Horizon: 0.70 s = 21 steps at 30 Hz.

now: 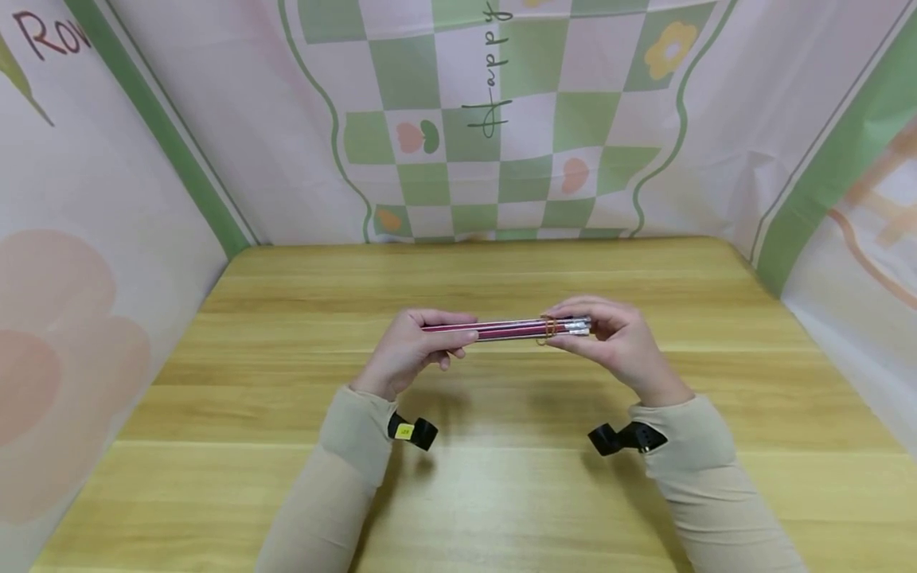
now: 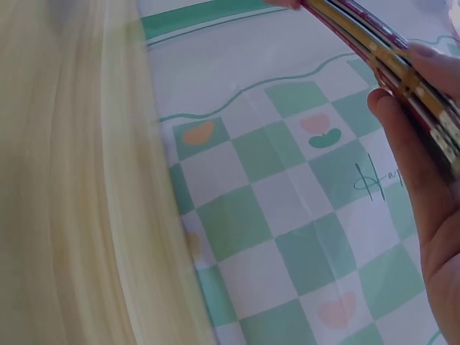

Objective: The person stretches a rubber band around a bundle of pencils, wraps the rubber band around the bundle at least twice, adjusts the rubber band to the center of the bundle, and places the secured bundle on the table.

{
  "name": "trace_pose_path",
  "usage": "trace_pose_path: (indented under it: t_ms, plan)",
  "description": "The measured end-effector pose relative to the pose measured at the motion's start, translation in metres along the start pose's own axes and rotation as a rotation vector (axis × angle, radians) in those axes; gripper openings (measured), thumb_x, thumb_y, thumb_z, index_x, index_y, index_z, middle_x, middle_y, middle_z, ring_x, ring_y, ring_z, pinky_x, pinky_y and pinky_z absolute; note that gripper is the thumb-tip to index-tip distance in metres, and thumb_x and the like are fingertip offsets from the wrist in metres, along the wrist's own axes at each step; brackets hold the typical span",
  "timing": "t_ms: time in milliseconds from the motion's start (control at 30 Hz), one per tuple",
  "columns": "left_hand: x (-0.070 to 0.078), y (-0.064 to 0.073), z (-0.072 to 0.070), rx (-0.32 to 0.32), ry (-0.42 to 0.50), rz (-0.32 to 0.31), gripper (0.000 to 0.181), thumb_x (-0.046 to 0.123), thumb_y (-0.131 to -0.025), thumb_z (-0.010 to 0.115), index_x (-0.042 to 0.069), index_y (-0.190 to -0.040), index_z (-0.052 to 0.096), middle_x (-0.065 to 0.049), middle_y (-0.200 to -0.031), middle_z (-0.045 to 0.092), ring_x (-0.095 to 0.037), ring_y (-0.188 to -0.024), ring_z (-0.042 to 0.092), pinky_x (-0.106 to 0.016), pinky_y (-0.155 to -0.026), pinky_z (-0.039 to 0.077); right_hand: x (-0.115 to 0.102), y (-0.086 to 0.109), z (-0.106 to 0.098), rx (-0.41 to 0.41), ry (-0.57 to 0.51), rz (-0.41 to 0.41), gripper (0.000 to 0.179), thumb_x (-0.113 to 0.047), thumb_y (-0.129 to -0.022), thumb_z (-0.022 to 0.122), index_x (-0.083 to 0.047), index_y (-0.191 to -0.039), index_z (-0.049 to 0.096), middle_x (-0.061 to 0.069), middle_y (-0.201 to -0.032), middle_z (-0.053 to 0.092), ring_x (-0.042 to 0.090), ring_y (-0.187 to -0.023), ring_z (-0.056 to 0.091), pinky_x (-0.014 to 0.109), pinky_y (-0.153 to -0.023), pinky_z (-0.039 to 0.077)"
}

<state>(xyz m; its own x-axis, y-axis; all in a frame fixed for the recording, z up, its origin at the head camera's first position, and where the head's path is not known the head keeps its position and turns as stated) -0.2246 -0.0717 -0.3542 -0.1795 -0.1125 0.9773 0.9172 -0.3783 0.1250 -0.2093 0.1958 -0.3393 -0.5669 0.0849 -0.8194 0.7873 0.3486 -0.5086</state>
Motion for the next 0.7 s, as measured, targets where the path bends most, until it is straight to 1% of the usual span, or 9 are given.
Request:
trace_pose_path:
  t_ms: [133, 200, 267, 367, 467, 533, 600, 700]
  plan:
    - [0.0, 0.0, 0.005, -0.019, -0.011, -0.005, 0.033, 0.005, -0.084, 0.077, -0.004, -0.115, 0.071, -0.003, -0.085, 0.075, -0.01, -0.063, 0.065, -0.019, -0.049, 0.048, 0.001, -0.001, 0.006, -0.022, 0.074, -0.006, 0.029, 0.012, -0.075, 0.079, 0.001, -0.102, 0.076, 0.005, -0.105, 0.074, 0.009, -0.085, 0.069, 0.018, -0.064, 0.057]
    - [0.0, 0.0, 0.006, -0.025, -0.011, -0.01, 0.033, 0.005, -0.084, 0.077, -0.004, -0.115, 0.071, -0.003, -0.085, 0.075, -0.01, -0.063, 0.065, -0.019, -0.049, 0.048, 0.002, -0.001, 0.008, -0.025, 0.117, 0.002, 0.029, 0.01, -0.074, 0.08, -0.001, -0.102, 0.076, 0.004, -0.105, 0.074, 0.01, -0.086, 0.07, 0.019, -0.065, 0.057]
    - [0.0, 0.001, 0.006, -0.021, -0.008, -0.011, 0.032, 0.005, -0.084, 0.076, -0.004, -0.115, 0.071, -0.003, -0.083, 0.074, -0.01, -0.063, 0.065, -0.018, -0.048, 0.047, 0.002, -0.001, 0.008, -0.023, 0.131, 0.003, 0.03, 0.01, -0.075, 0.08, -0.001, -0.102, 0.076, 0.004, -0.106, 0.074, 0.012, -0.088, 0.07, 0.019, -0.066, 0.057]
    - [0.0, 0.0, 0.005, -0.017, -0.017, -0.012, 0.032, 0.005, -0.084, 0.076, -0.003, -0.115, 0.071, -0.003, -0.083, 0.074, -0.009, -0.063, 0.065, -0.018, -0.049, 0.047, 0.003, -0.001, 0.006, -0.039, 0.128, 0.006, 0.033, 0.009, -0.075, 0.08, -0.001, -0.107, 0.075, 0.001, -0.11, 0.073, 0.011, -0.093, 0.069, 0.018, -0.069, 0.057]
    - [0.0, 0.0, 0.003, -0.014, -0.028, -0.011, 0.032, 0.005, -0.085, 0.076, -0.003, -0.115, 0.071, -0.003, -0.085, 0.075, -0.009, -0.064, 0.065, -0.018, -0.049, 0.047, 0.002, -0.001, 0.002, -0.06, 0.085, 0.02, 0.038, 0.01, -0.076, 0.078, 0.002, -0.113, 0.072, -0.002, -0.114, 0.073, 0.008, -0.099, 0.069, 0.018, -0.074, 0.057]
    - [0.001, 0.001, 0.002, -0.006, -0.031, -0.012, 0.032, 0.005, -0.085, 0.076, -0.003, -0.115, 0.071, -0.003, -0.085, 0.075, -0.009, -0.064, 0.065, -0.018, -0.049, 0.047, 0.001, 0.0, -0.002, -0.061, 0.069, 0.028, 0.039, 0.011, -0.077, 0.077, 0.001, -0.114, 0.071, -0.002, -0.115, 0.072, 0.007, -0.099, 0.068, 0.017, -0.074, 0.056]
    - [0.001, 0.001, 0.0, 0.003, -0.029, -0.014, 0.032, 0.005, -0.085, 0.076, -0.002, -0.115, 0.071, -0.003, -0.085, 0.074, -0.009, -0.064, 0.065, -0.018, -0.049, 0.047, 0.001, 0.0, -0.005, -0.054, 0.072, 0.029, 0.036, 0.012, -0.078, 0.076, 0.0, -0.112, 0.072, -0.002, -0.112, 0.073, 0.007, -0.096, 0.068, 0.016, -0.073, 0.055]
    - [0.001, 0.001, 0.0, 0.007, -0.025, -0.016, 0.032, 0.005, -0.084, 0.076, -0.002, -0.115, 0.071, -0.004, -0.086, 0.074, -0.009, -0.063, 0.065, -0.018, -0.049, 0.047, 0.001, 0.0, -0.006, -0.046, 0.111, 0.007, 0.032, 0.013, -0.077, 0.076, -0.002, -0.106, 0.074, 0.001, -0.107, 0.073, 0.007, -0.091, 0.067, 0.016, -0.072, 0.053]
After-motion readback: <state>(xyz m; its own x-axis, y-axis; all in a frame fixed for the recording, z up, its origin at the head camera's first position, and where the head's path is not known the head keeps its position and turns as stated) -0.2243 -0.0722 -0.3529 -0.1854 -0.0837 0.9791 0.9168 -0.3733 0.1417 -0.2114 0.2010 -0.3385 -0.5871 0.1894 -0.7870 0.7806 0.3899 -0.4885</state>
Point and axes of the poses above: each hand's wrist, its own y-axis away from the middle knuckle, its own z-axis out of the palm, x = y × z, the point moved 2 cm from there along -y, towards the middle knuckle
